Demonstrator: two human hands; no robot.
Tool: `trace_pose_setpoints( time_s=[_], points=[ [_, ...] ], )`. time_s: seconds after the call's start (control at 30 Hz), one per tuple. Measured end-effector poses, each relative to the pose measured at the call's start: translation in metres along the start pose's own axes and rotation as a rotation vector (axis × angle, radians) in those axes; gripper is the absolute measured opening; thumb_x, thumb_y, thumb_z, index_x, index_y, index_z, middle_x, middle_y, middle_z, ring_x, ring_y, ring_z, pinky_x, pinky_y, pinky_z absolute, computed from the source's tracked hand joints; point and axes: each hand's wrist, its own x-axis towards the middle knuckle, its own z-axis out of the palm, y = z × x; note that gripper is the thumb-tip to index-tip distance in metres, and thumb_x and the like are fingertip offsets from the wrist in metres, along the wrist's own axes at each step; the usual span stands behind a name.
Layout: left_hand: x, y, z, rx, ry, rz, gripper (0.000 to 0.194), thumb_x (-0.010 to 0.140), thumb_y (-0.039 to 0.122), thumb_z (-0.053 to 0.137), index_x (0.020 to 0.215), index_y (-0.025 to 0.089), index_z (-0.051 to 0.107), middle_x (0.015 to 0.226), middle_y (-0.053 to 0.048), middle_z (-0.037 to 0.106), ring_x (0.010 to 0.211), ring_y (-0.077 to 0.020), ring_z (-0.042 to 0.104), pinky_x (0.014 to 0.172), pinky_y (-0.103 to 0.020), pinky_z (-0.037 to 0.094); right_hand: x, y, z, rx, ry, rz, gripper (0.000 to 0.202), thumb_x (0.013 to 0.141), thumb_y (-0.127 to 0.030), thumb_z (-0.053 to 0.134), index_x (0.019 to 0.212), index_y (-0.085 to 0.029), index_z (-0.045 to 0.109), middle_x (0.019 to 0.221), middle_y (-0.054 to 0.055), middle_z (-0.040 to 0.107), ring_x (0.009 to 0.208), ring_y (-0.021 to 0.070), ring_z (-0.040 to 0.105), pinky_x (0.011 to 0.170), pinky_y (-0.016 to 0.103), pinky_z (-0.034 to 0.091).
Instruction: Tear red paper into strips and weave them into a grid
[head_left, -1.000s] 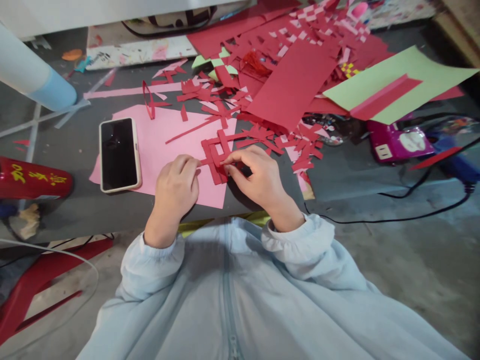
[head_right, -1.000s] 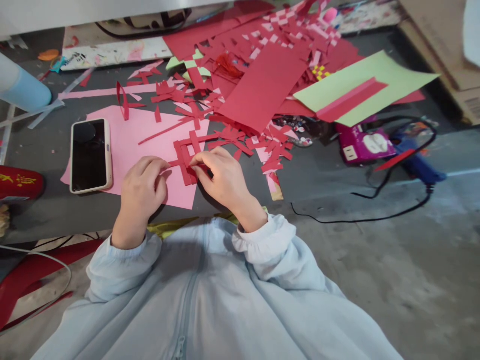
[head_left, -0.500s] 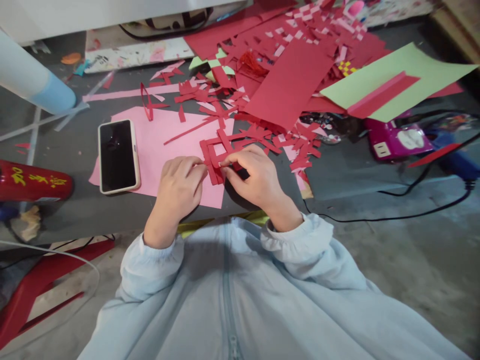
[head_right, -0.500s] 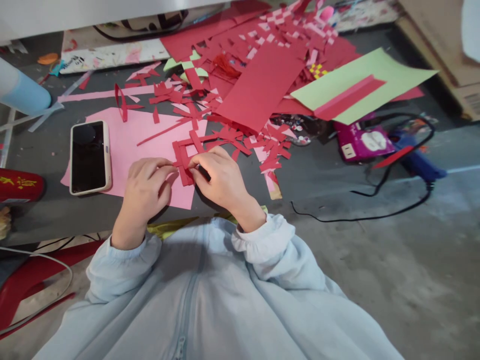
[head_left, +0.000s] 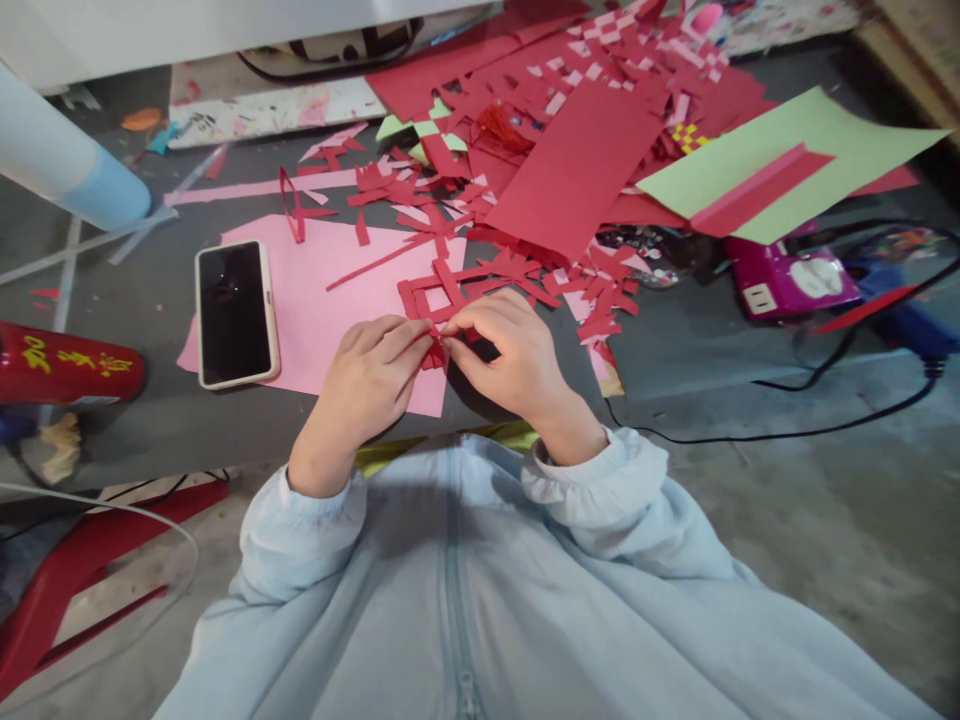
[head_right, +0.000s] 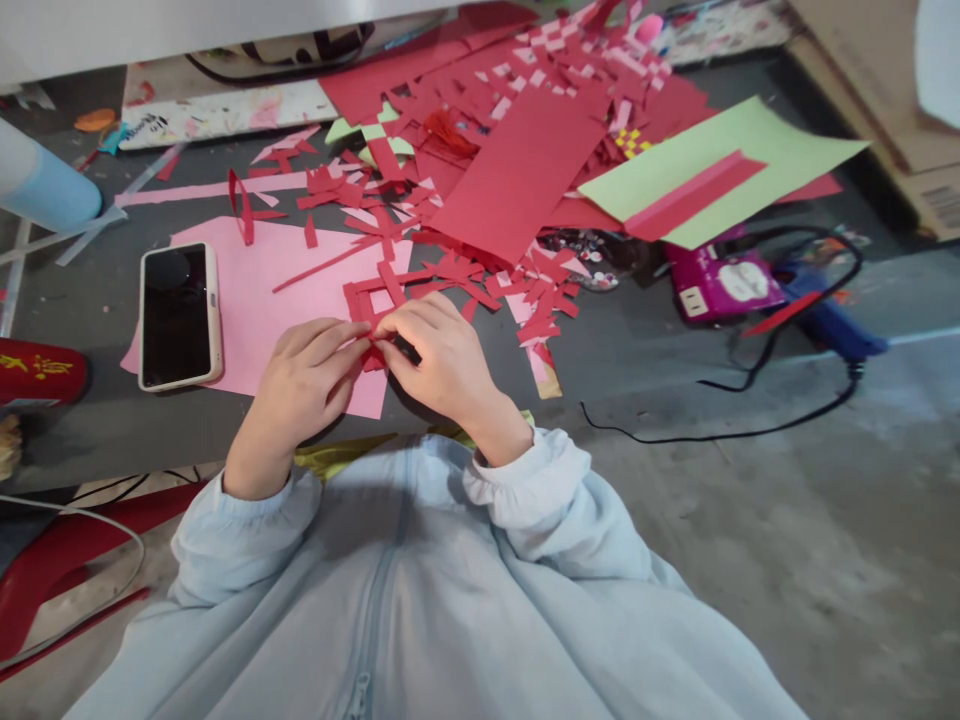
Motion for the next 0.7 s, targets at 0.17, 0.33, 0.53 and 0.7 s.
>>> trace_pose_setpoints(
  time_s=[0.17, 0.33, 0.53, 0.7],
  points=[
    [0.001, 0.000, -0.001, 0.000, 0.010, 0.030, 0.032, 0.098, 0.015, 0.044, 0.118, 0.014, 0.068, 0.120, -0.011, 0.073, 0.113, -0.0256, 0.065, 0.093, -0.041, 0.051, 0.005, 0.006, -0.017, -0.064, -0.104, 0.029, 0.004, 0.087, -0.017, 0.066, 0.091, -0.018, 0.066, 0.088, 0.006, 0.075, 0.085, 0.0223, 0.064, 0.081, 0.038, 0.049],
    [0.000, -0.001, 0.000, -0.014, 0.008, 0.026, 0.030, 0.097, 0.014, 0.045, 0.116, 0.012, 0.068, 0.118, -0.012, 0.074, 0.107, -0.0249, 0.068, 0.091, -0.041, 0.052, 0.010, 0.018, -0.037, -0.128, -0.246, 0.072, 0.011, 0.082, -0.016, 0.069, 0.092, -0.020, 0.067, 0.092, 0.006, 0.076, 0.088, 0.0252, 0.065, 0.083, 0.041, 0.050],
    [-0.001, -0.003, 0.002, -0.017, -0.003, 0.013, 0.031, 0.096, 0.014, 0.045, 0.118, 0.012, 0.068, 0.120, -0.012, 0.073, 0.108, -0.0253, 0.068, 0.091, -0.041, 0.053, 0.008, 0.020, -0.038, -0.194, -0.335, 0.125, 0.021, 0.080, -0.020, 0.073, 0.101, -0.017, 0.068, 0.101, 0.010, 0.076, 0.094, 0.0287, 0.064, 0.084, 0.042, 0.050],
    [-0.001, -0.003, 0.003, -0.042, -0.004, 0.005, 0.032, 0.096, 0.013, 0.044, 0.118, 0.012, 0.068, 0.121, -0.013, 0.073, 0.110, -0.0259, 0.068, 0.093, -0.042, 0.055, 0.004, 0.017, -0.033, -0.192, -0.332, 0.119, 0.018, 0.083, -0.021, 0.072, 0.101, -0.018, 0.068, 0.100, 0.009, 0.075, 0.094, 0.0278, 0.064, 0.085, 0.041, 0.050]
  ],
)
